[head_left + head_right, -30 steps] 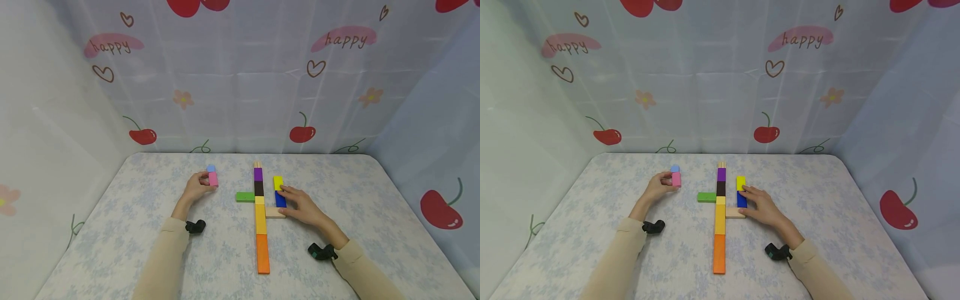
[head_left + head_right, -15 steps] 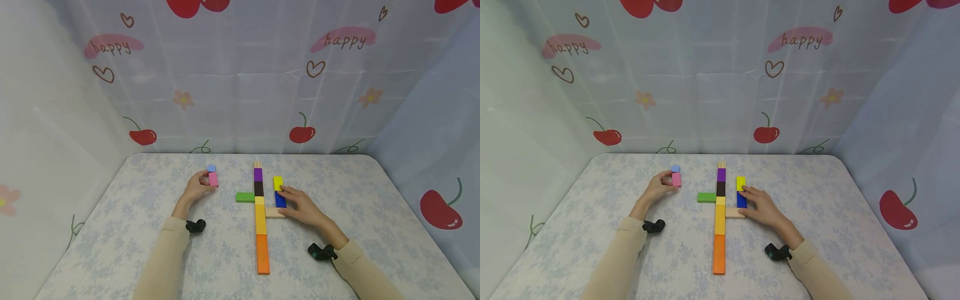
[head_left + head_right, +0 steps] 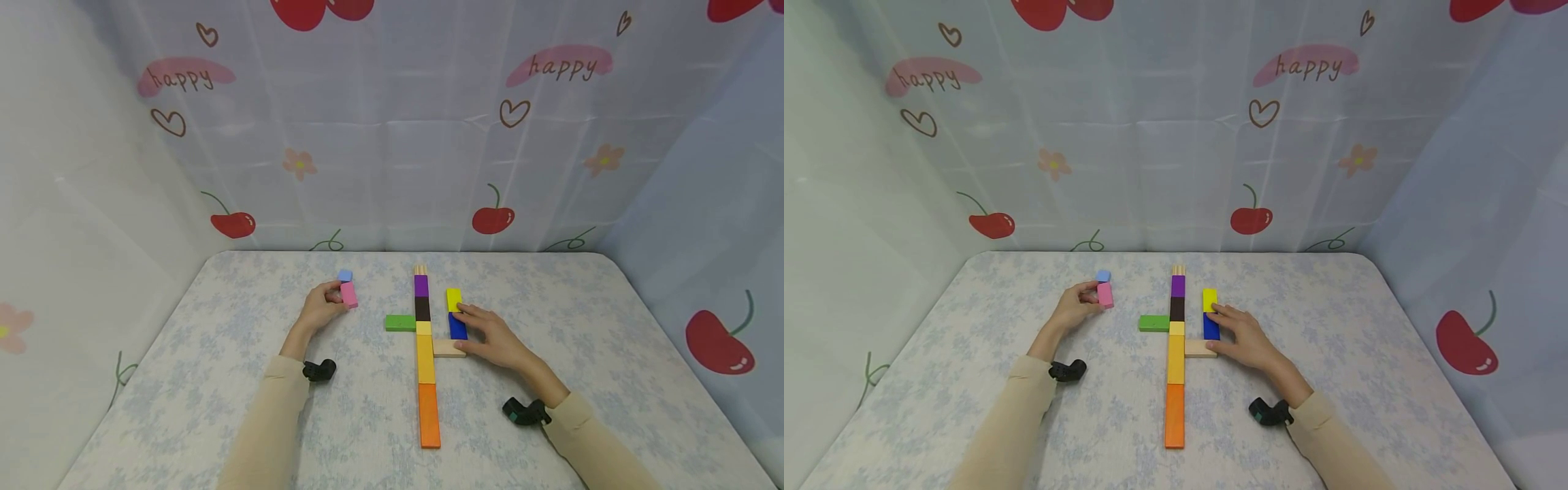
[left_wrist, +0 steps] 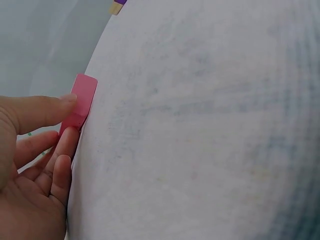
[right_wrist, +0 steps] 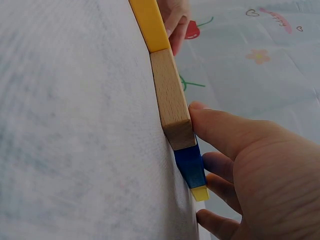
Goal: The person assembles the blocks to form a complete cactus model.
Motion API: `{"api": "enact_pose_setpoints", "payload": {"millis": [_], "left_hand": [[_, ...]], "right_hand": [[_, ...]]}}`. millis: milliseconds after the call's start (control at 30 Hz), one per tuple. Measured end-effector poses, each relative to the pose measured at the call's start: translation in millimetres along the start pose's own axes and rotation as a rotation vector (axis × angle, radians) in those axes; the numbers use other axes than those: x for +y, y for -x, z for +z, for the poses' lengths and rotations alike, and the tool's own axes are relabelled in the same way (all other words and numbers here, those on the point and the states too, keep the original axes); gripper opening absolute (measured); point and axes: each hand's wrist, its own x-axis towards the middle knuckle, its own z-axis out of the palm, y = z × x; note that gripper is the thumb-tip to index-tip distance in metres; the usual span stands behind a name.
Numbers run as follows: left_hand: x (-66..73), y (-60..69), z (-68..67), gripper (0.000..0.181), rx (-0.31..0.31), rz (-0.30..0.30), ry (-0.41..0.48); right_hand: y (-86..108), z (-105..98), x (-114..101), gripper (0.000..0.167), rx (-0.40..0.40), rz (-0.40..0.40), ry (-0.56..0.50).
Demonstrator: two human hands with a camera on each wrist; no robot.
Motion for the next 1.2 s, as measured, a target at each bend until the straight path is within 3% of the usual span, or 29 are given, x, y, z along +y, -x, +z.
{"api": "enact_pose_setpoints", "payload": {"millis": [267, 433, 700, 967, 1200], "left_hand": [[4.0, 1.8, 0.5, 0.060, 0.008, -0.004, -0.003], [10.0, 1.1, 3.5, 0.059, -0.018, 0.018, 0.012], [24.0, -3.4, 17.3, 0.059, -0.076, 0.089, 0.051], [35.8, -5.3, 35.3, 0.061, -0.122, 0.066, 0.081], [41.9, -3.1, 43.8, 0.060, -0.151, 0.081, 0.093]], "right_hand": [[-0.2, 0.1, 0.3, 0.060, -0.003, 0.008, -0.006], [0.0, -0.3, 0.3, 0.060, -0.006, 0.015, -0.012], [-0.1, -0.2, 0.7, 0.061, -0.009, 0.012, -0.006], [0.2, 0.0, -0.1, 0.060, -0.010, 0.014, -0.014], [0.5, -0.3, -0.6, 0.060, -0.013, 0.015, -0.015]]}}
